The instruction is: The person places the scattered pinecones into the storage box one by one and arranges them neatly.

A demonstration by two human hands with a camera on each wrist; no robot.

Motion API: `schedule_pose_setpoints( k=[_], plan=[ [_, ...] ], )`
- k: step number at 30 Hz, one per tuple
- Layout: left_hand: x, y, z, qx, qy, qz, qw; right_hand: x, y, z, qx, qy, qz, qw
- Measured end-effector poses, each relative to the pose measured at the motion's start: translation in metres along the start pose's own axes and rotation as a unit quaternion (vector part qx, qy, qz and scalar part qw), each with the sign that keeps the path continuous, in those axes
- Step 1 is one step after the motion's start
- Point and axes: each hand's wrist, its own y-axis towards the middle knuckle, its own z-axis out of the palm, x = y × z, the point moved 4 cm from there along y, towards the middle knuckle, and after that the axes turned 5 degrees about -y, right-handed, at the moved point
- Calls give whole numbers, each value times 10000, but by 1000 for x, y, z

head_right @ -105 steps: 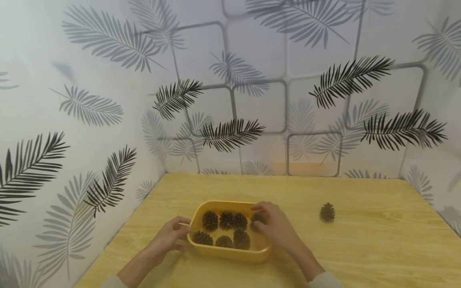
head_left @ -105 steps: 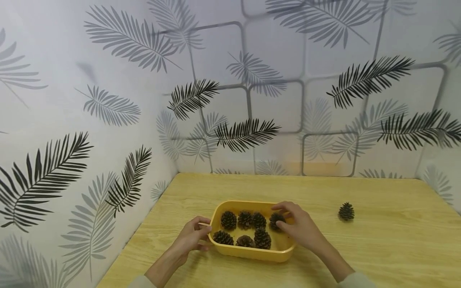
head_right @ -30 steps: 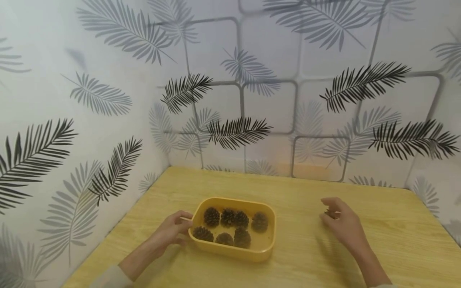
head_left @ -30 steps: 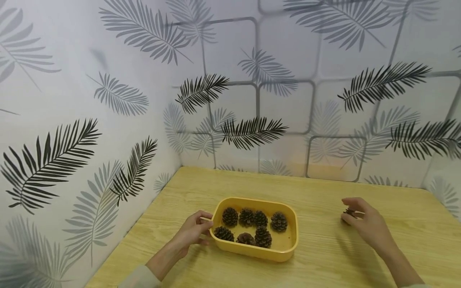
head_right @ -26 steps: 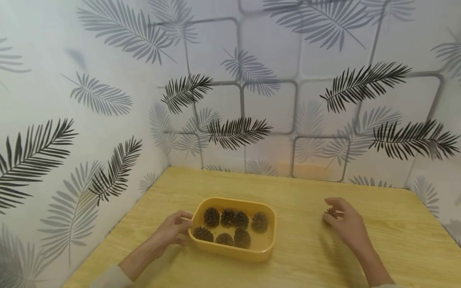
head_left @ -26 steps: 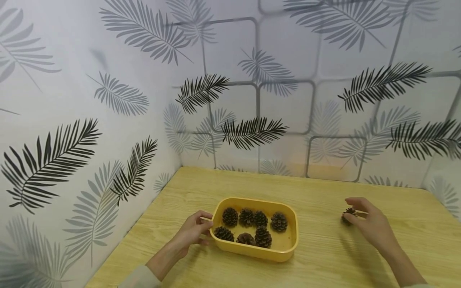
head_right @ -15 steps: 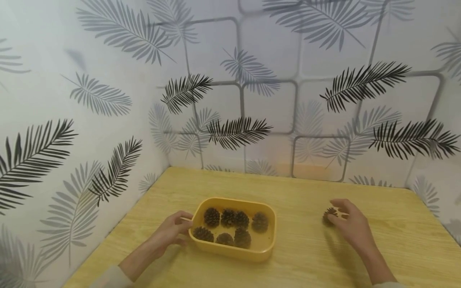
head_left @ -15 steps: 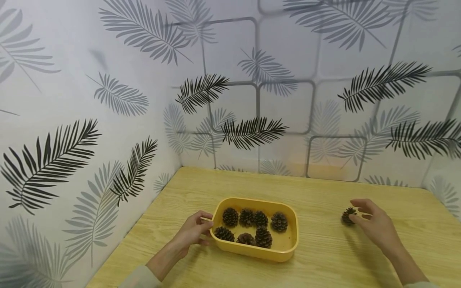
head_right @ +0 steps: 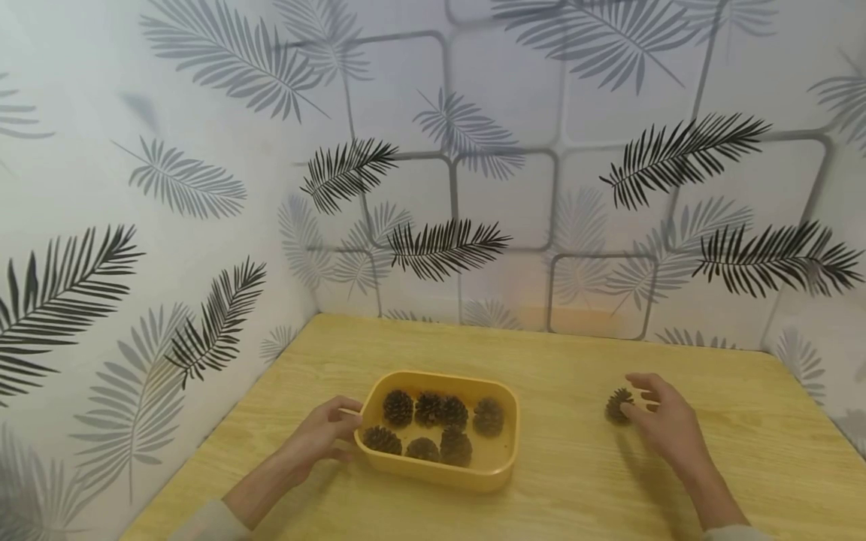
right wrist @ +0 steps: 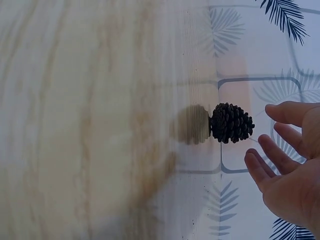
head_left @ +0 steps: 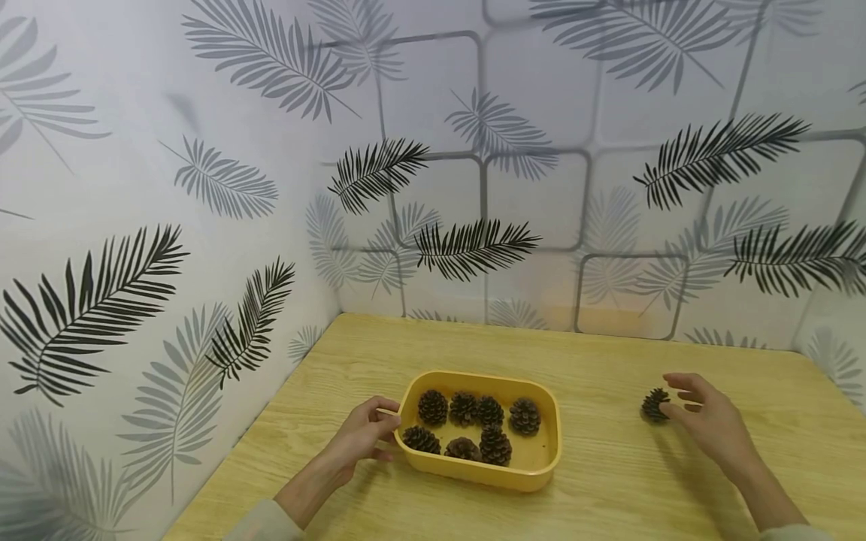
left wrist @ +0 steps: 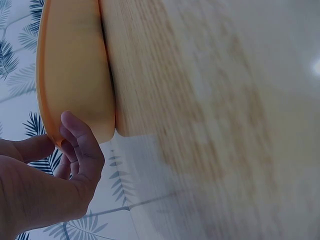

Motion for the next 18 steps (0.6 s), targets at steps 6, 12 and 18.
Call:
schedule_pose_setpoints(
  k=[6,12,18],
  plan=[
    [-1,-1,0,-6,-12,12,10000,-1,3,-1,99,15,37,9999],
    [-3,-2,1,38,-17,23,10000,-5,8,2,437,109,247,9987],
    [-3,-2,1,46,3,-2,10000,-6,12,6,754,215,393,9961]
  ],
)
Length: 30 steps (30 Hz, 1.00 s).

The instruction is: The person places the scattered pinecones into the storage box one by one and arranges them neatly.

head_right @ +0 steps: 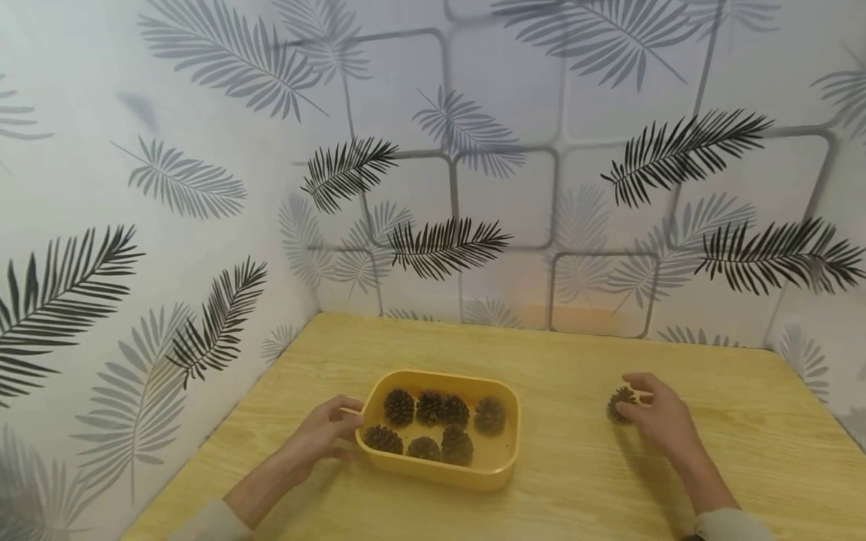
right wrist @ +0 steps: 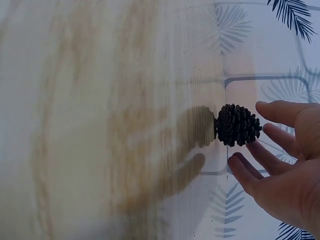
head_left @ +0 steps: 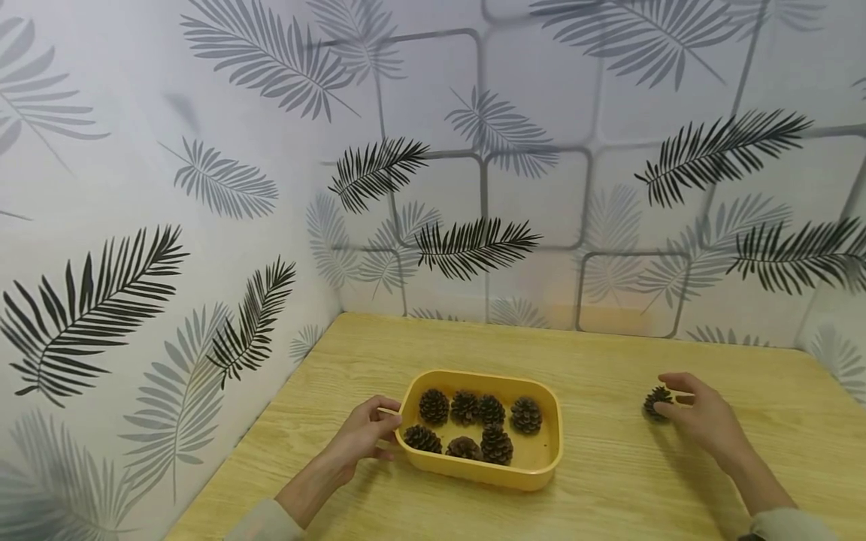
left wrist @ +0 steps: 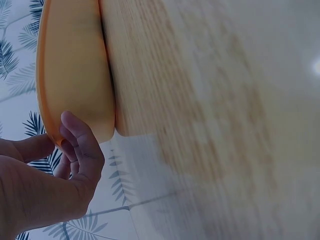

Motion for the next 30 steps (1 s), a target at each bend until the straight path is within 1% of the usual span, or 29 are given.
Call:
schedule_pose_setpoints(
  k=[4,12,18,25,30],
  plan=[
    [0,1,-1,-8,1,-24,10000,0,2,2,158,53,37,9999],
    [1,0,0,54,-4,-69,10000,0,2,4,53,-106,-30,9999],
    [1,1,-1,71,-11,-31,10000,0,-1,4,-29,-54,-30,10000],
    [1,2,1,77,-14,-63,9999,9,-7,4,-136,69,-141,9998],
    [2,2,1,20,0,-78,10000,20,-11,5,-171,181,-244,9994]
  ],
)
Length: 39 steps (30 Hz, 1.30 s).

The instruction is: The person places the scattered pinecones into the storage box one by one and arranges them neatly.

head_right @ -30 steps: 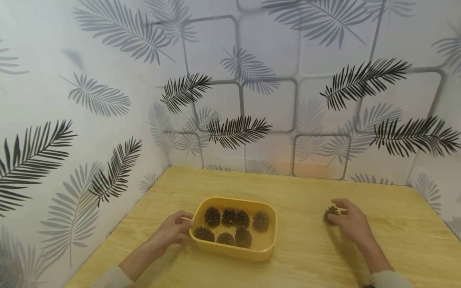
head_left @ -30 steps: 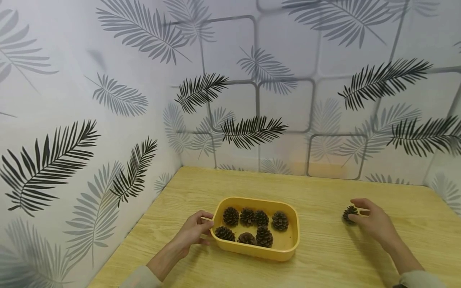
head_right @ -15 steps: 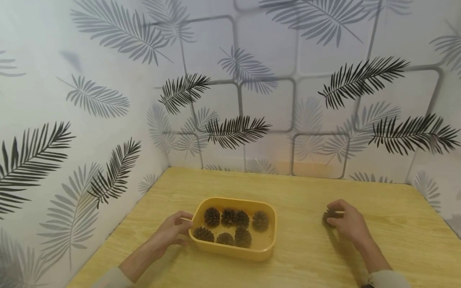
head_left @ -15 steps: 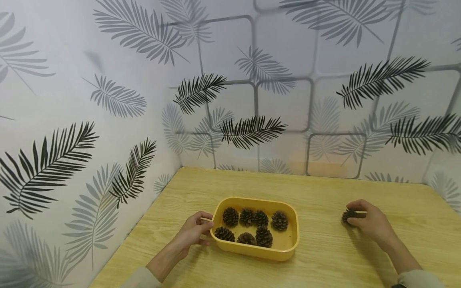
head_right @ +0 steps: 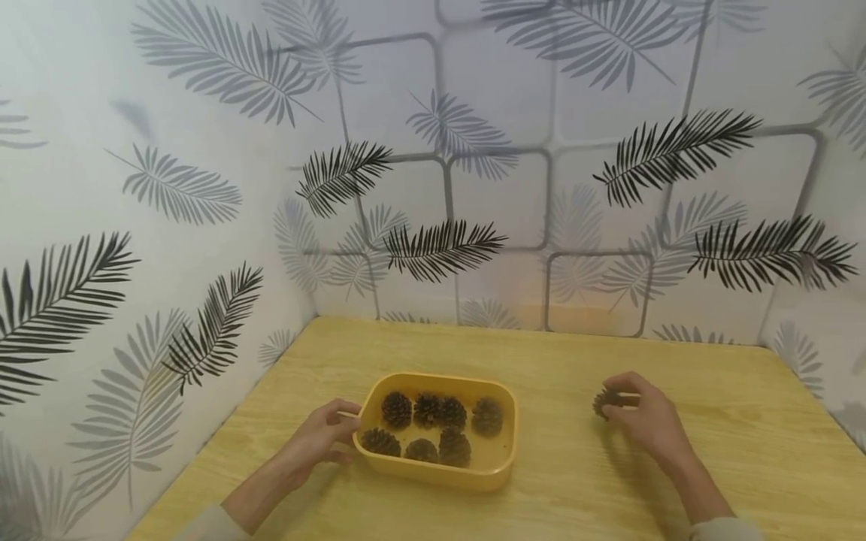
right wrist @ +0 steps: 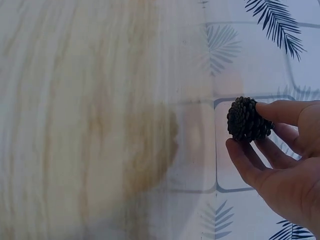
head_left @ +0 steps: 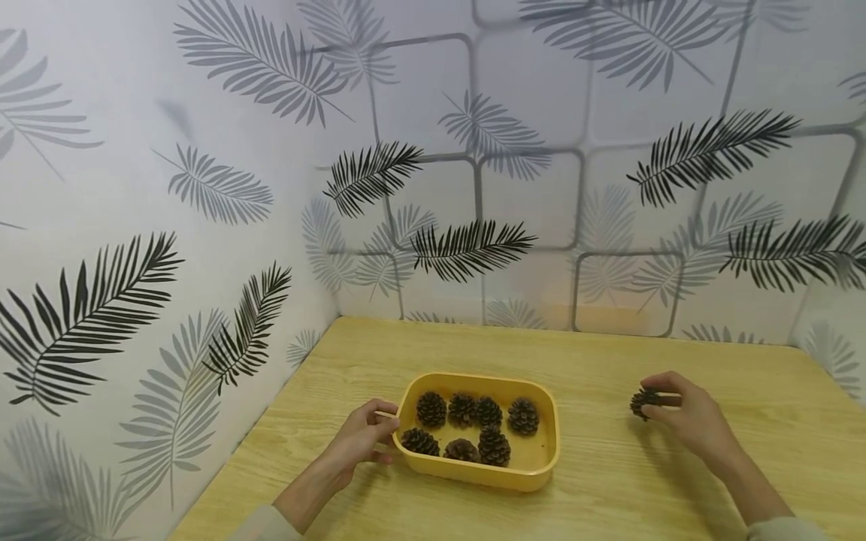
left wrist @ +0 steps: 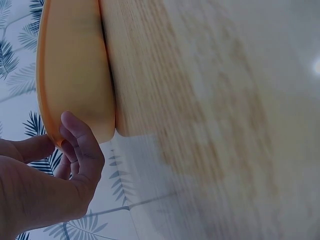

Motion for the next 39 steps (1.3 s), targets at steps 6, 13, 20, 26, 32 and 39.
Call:
schedule_pose_setpoints(
  k=[6,13,20,26,32,39],
  plan=[
    [1,-1,-1,-26,-1,26,10000,15,2,5,-54,62,-172,9998],
    [0,-3,0,-13,-17,18,10000,38,-1,9,89,246,-281,9993],
    [-1,-3,1,-12,-11,39,10000,60,2,10,75,349,-610,9975],
    [0,-1,1,15,18,51,10000,74,0,13,112,605,-760,9952],
    [-1,-2,0,21,9,73,10000,84,-2,16,152,660,-836,9942],
    [1,0,0,-4,3,27,10000,96,-4,21,193,807,-1065,9908]
  ],
)
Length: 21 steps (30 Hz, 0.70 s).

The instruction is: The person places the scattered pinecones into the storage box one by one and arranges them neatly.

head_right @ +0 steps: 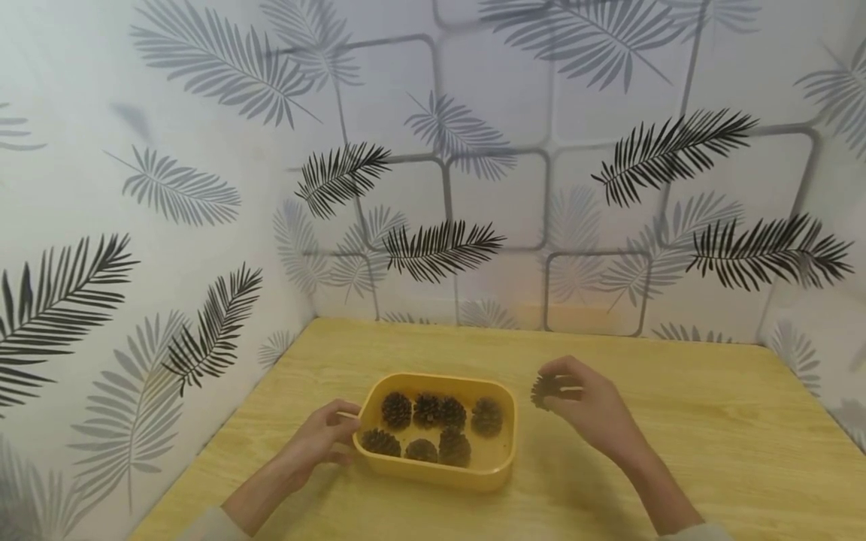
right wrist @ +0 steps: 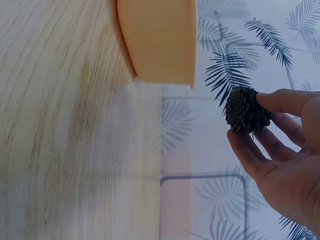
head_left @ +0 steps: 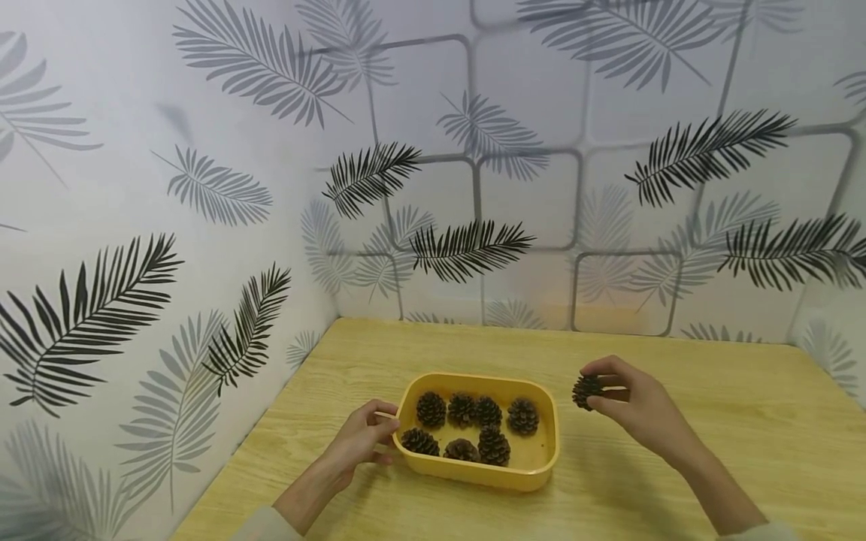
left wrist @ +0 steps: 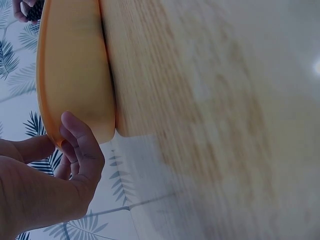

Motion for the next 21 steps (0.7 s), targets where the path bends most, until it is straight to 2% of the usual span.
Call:
schedule_pose_setpoints(
  k=[8,21],
  plan=[
    [2,-1,1,-16,-44,-32,10000,12,-1,15,150,-44,-160,9997],
    [2,1,0,-5,-38,10,10000,26,2,44,322,10,-721,9969]
  ],
)
